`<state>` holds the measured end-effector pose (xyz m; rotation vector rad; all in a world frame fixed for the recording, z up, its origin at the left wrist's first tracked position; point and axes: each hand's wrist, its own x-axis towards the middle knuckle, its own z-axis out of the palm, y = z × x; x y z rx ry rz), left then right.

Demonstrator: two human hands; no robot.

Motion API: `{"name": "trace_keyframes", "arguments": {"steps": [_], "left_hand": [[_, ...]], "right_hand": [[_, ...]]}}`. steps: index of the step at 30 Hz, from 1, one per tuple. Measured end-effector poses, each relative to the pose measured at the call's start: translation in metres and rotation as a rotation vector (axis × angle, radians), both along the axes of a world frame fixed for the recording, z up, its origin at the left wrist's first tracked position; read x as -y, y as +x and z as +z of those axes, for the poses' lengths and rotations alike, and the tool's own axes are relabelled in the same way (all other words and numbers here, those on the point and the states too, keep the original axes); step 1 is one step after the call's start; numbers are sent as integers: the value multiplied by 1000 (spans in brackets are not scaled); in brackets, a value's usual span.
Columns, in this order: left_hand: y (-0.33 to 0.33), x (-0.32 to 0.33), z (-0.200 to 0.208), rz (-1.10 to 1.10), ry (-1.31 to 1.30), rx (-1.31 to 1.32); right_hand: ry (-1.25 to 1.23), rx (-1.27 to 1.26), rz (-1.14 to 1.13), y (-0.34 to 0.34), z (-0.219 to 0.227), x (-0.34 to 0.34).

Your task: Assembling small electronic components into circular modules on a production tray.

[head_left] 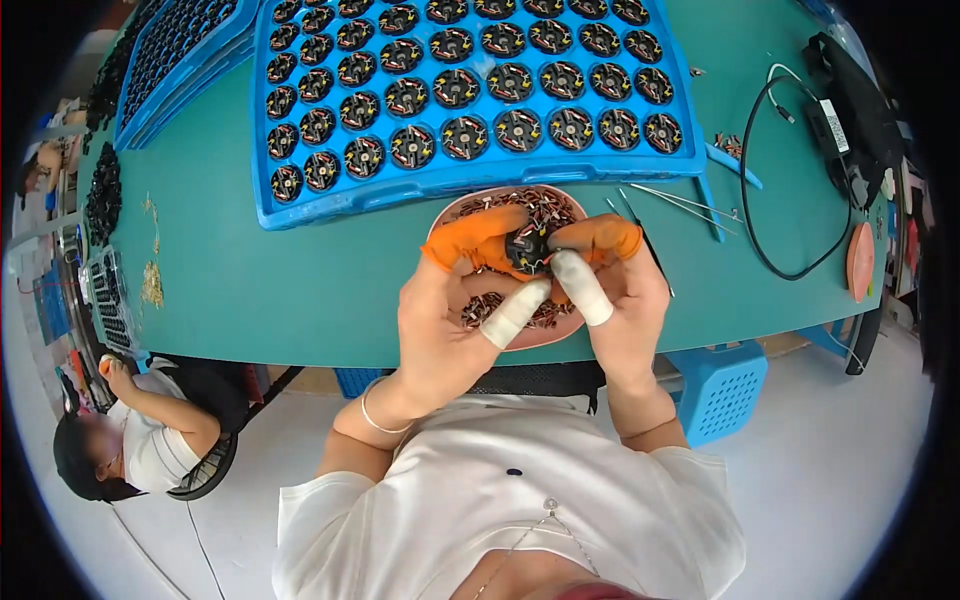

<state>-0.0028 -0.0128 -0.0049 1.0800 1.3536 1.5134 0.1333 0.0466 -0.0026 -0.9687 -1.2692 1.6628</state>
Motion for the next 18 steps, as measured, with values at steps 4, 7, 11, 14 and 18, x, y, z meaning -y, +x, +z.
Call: {"name": "trace_keyframes", "arguments": {"steps": [4, 7, 11, 14, 18], "left_hand": [[-4, -1, 5, -51, -73, 146], [-3, 0, 5, -51, -70, 154], [-3, 0, 5, -55, -58, 146], [-1, -2, 6, -22, -20, 131], [-3, -2, 6, -9, 8, 117]], "right_hand": [[99, -20, 30, 3, -8, -3], [46, 6, 42, 3, -5, -2], [100, 47, -8, -1, -7, 1], [119, 132, 12, 3, -4, 2], [306, 230, 69, 2, 1, 0]]}}
